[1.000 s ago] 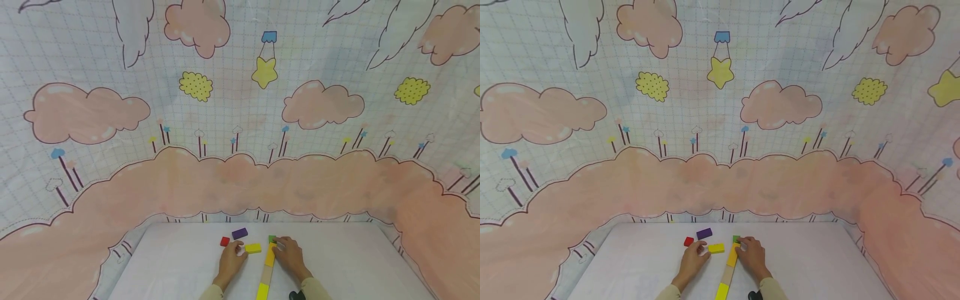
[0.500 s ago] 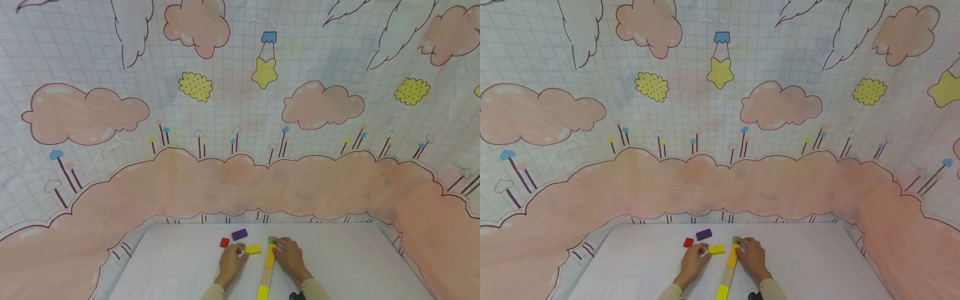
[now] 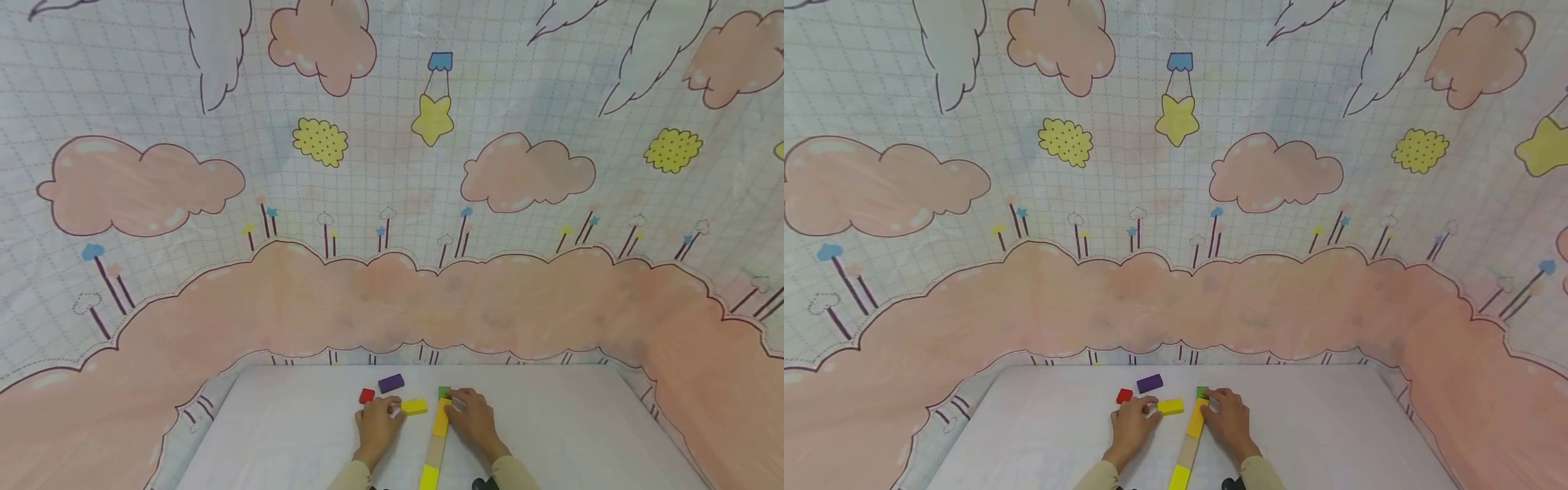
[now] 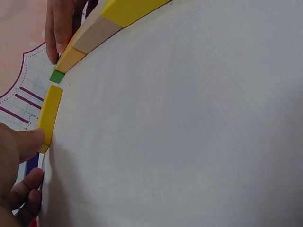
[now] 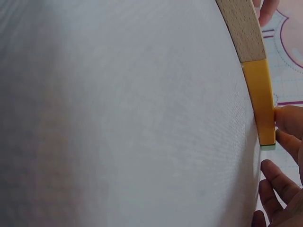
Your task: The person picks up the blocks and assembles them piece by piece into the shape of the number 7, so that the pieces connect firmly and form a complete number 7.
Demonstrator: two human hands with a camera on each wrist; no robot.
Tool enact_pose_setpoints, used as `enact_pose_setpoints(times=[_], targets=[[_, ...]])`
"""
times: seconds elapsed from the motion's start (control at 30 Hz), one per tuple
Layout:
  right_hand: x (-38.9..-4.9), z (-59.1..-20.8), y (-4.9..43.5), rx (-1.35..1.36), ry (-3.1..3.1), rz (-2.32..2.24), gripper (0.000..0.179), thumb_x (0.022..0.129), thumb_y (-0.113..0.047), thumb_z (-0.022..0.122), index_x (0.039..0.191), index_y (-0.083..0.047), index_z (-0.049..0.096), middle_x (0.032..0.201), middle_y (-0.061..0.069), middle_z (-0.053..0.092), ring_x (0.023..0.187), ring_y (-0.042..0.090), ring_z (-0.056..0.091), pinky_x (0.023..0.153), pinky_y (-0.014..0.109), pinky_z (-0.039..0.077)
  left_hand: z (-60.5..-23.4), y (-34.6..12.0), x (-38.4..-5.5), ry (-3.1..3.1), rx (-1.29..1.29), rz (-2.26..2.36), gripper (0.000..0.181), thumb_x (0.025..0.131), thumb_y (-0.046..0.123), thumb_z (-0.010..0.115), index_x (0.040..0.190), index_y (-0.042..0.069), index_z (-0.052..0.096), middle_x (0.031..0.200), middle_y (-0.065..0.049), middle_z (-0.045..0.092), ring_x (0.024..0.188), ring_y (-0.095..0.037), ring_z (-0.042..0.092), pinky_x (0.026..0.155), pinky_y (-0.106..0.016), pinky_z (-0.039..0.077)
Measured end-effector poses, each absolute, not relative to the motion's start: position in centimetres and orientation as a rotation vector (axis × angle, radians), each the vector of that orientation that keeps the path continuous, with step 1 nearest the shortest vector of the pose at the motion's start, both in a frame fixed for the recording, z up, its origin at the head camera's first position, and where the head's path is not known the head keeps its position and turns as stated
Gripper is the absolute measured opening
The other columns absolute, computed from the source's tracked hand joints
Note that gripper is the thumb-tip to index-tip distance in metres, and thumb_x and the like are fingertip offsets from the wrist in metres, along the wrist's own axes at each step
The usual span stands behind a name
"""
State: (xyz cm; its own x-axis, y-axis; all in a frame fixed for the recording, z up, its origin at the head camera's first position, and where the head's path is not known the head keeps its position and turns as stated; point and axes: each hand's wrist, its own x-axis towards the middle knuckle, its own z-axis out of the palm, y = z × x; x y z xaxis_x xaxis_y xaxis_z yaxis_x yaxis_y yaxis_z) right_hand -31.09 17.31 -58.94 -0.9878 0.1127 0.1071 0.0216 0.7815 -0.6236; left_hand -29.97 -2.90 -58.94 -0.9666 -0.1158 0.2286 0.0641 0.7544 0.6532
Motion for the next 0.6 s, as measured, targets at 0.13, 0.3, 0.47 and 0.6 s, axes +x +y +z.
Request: enact_pose_setpoints(times=[0.13, 0.3, 0.47, 0.6], targets=[[-31.09, -58.98, 17.33, -0.111, -2.827, 0.989, 0.032, 0.088, -0.027, 0.071, 0.119, -0.02, 0.071, 0.127, 0.011, 0.061, 0.122, 0.035, 0.053, 0.103, 0.062, 0.037, -58.99, -2.67, -30.13, -2.689, 0.067, -1.016, 0.021, 0.078, 0.018, 0.08, 0.099, 0.017, 0.076, 0.074, 0.003, 0.052, 0.079, -0.017, 0.045, 0.083, -0.051, 0.031], [-31.13, -58.99, 17.32, -0.12, -2.824, 0.999, 0.032, 0.088, -0.027, 0.071, 0.119, -0.02, 0.071, 0.127, 0.011, 0.062, 0.122, 0.035, 0.053, 0.104, 0.062, 0.037, -58.99, -2.54, -30.36, -2.679, 0.083, -1.01, 0.022, 0.079, 0.017, 0.079, 0.1, 0.017, 0.076, 0.075, 0.003, 0.052, 0.08, -0.017, 0.045, 0.083, -0.051, 0.031], [-31.24, -59.11, 17.37, -0.118, -2.821, 1.002, 0.032, 0.087, -0.027, 0.071, 0.118, -0.02, 0.072, 0.127, 0.011, 0.062, 0.122, 0.035, 0.053, 0.104, 0.061, 0.036, -59.02, -2.49, -30.68, -2.669, 0.082, -1.004, 0.022, 0.079, 0.017, 0.079, 0.101, 0.017, 0.076, 0.075, 0.002, 0.053, 0.08, -0.017, 0.044, 0.079, -0.048, 0.03], [-31.33, -59.28, 17.4, -0.108, -2.822, 0.978, 0.032, 0.087, -0.026, 0.072, 0.118, -0.02, 0.072, 0.126, 0.012, 0.062, 0.121, 0.036, 0.053, 0.103, 0.062, 0.036, -59.18, -2.39, -30.94, -2.651, 0.087, -1.003, 0.023, 0.079, 0.017, 0.079, 0.101, 0.017, 0.076, 0.074, 0.003, 0.054, 0.079, -0.017, 0.046, 0.078, -0.047, 0.03]])
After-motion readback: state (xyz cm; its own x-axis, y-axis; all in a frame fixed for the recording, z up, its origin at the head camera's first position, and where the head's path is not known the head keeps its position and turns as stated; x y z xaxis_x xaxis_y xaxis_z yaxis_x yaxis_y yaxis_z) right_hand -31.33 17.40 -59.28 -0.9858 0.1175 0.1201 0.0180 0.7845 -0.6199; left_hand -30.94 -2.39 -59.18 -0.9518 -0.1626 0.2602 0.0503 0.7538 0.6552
